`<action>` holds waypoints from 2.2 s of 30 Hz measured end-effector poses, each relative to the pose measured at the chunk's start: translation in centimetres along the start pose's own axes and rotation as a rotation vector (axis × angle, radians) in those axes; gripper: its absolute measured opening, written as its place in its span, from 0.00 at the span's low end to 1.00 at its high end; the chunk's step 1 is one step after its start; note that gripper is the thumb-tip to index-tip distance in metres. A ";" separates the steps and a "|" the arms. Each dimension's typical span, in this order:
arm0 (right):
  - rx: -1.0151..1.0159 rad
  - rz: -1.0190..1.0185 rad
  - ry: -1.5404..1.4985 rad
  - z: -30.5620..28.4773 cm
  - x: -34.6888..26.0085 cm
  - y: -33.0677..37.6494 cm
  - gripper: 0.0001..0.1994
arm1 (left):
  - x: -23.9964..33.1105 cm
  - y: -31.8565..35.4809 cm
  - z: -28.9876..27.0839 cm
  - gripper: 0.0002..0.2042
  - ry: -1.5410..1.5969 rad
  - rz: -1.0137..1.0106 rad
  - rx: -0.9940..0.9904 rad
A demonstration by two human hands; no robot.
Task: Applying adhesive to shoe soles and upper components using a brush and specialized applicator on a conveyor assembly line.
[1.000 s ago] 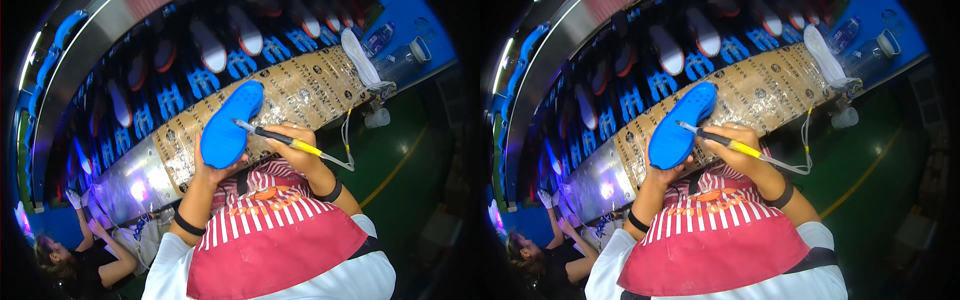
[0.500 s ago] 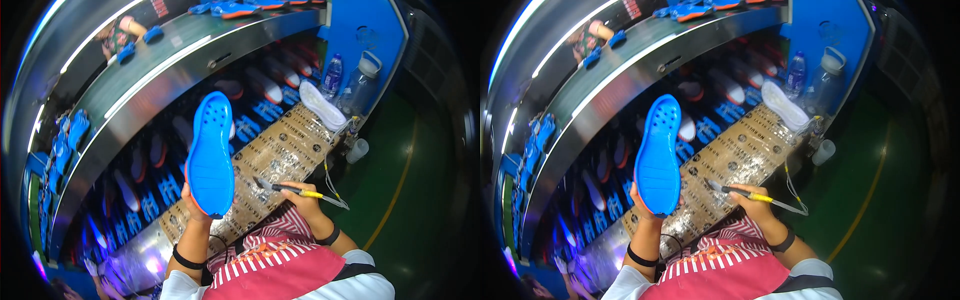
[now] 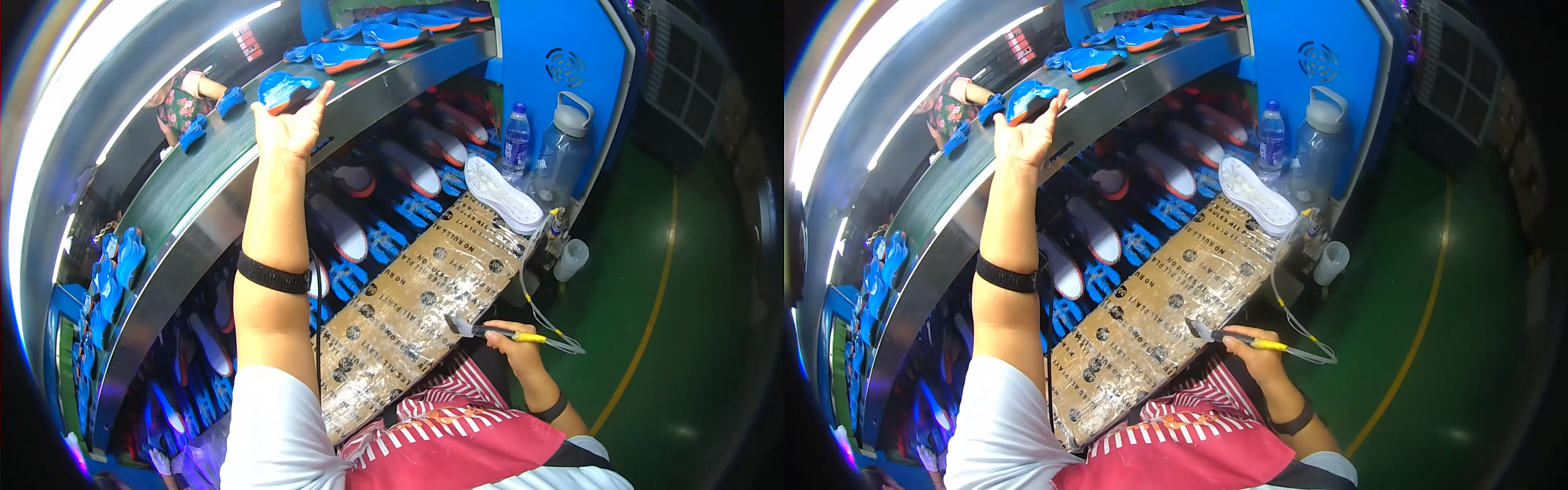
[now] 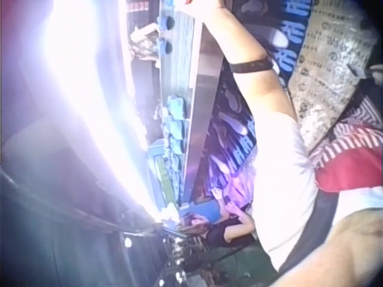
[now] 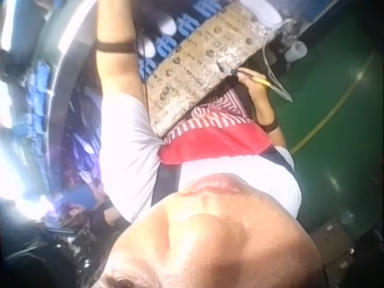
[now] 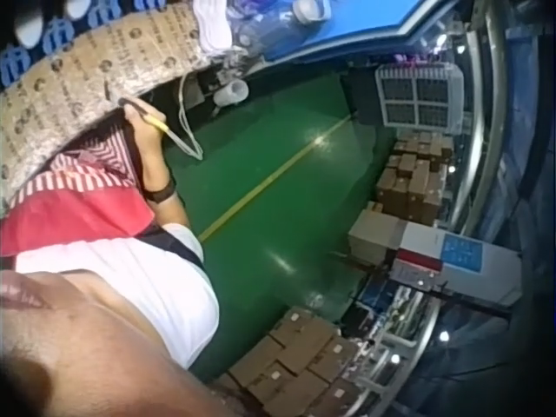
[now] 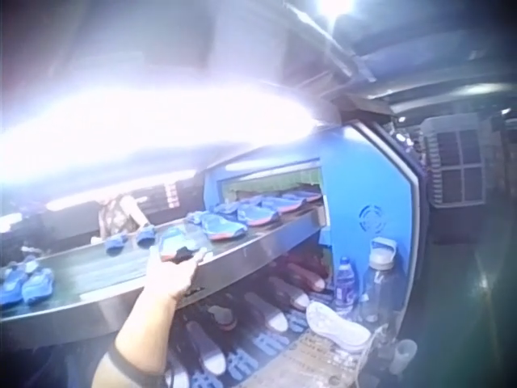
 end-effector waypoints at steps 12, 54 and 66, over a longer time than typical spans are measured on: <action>-0.028 0.039 -0.066 -1.8 -0.1 -0.2 0.11 | 3.8 4.8 0.7 0.15 -1.383 0.702 0.050; -0.232 -0.140 -0.110 16.5 0.1 6.7 0.11 | 9.1 36.4 -21.6 0.36 -0.119 -0.025 -0.019; -0.216 -1.159 0.588 24.9 -6.2 6.7 0.13 | -2.7 42.7 -24.8 0.37 -0.115 -0.454 0.110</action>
Point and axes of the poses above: each hand's wrist, its own y-axis away from the middle knuckle, its own z-axis out of the palm, x = y × z, the point moved 3 cm from there along -y, towards the middle knuckle, and after that the axes turned 1 degree about y, right-handed, at the moved point
